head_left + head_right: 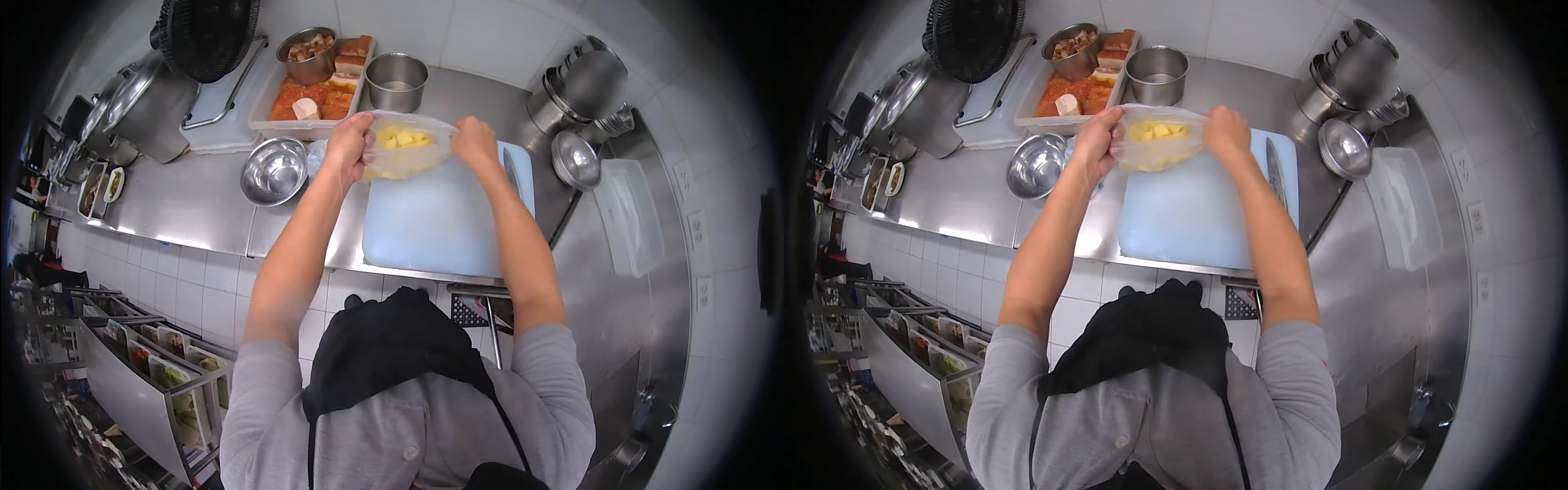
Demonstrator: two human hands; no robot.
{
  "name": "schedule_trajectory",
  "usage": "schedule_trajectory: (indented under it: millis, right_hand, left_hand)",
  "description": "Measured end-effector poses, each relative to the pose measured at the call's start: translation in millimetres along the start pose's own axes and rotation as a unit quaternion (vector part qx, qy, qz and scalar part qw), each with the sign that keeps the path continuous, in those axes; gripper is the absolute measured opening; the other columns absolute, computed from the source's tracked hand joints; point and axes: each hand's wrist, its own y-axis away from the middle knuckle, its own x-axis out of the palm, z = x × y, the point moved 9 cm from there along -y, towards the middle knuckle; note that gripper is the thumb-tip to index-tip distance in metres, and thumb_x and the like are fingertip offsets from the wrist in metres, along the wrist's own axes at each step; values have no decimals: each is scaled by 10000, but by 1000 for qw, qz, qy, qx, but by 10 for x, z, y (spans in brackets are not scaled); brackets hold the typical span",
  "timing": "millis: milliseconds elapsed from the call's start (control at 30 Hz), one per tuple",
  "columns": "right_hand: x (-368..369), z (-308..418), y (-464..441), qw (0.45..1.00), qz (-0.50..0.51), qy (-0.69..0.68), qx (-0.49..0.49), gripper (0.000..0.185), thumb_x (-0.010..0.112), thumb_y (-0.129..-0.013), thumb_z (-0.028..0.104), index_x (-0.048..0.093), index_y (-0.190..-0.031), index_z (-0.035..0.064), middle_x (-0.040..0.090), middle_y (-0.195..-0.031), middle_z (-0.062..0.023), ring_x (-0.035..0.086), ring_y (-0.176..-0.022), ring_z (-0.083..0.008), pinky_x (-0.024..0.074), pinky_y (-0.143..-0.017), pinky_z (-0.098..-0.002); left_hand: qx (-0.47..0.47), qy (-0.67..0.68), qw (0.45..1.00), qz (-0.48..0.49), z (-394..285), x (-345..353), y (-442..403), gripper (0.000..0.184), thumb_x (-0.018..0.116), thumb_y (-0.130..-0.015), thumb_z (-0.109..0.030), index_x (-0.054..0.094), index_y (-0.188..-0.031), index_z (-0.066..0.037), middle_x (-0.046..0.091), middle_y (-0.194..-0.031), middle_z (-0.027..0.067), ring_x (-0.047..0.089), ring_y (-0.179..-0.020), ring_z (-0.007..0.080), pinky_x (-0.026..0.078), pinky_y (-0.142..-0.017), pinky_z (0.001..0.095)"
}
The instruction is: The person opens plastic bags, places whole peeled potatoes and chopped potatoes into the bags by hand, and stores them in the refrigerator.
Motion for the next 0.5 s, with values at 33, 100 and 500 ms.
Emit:
schedule_trajectory:
  millis: [33,100,500]
  right_hand:
    - [-79,7,-44,1000,13,-22,6,200,741,-781,232,726,-855,47,691,-765,-180,677,-759,-311,528,-742,-430]
    - [-493,141,-119,990,46,-130,40,195,744,-775,221,723,-854,43,679,-719,-149,662,-707,-259,516,-702,-380]
    - [-1034,92,-258,954,30,-296,34,212,784,-733,198,727,-834,21,670,-704,-52,593,-635,-140,470,-607,-328]
  left_hand:
    - [3,-21,1000,-10,-139,44,47,211,535,-998,-219,660,-1056,-60,428,-590,-70,329,-443,45,259,-392,215]
    - [22,-55,998,-2,-358,113,121,199,536,-999,-207,670,-1031,-63,430,-590,-74,332,-441,39,263,-389,210]
    - [40,-131,985,102,-589,688,382,171,571,-974,-126,659,-1081,-26,454,-580,-74,383,-436,18,325,-394,195]
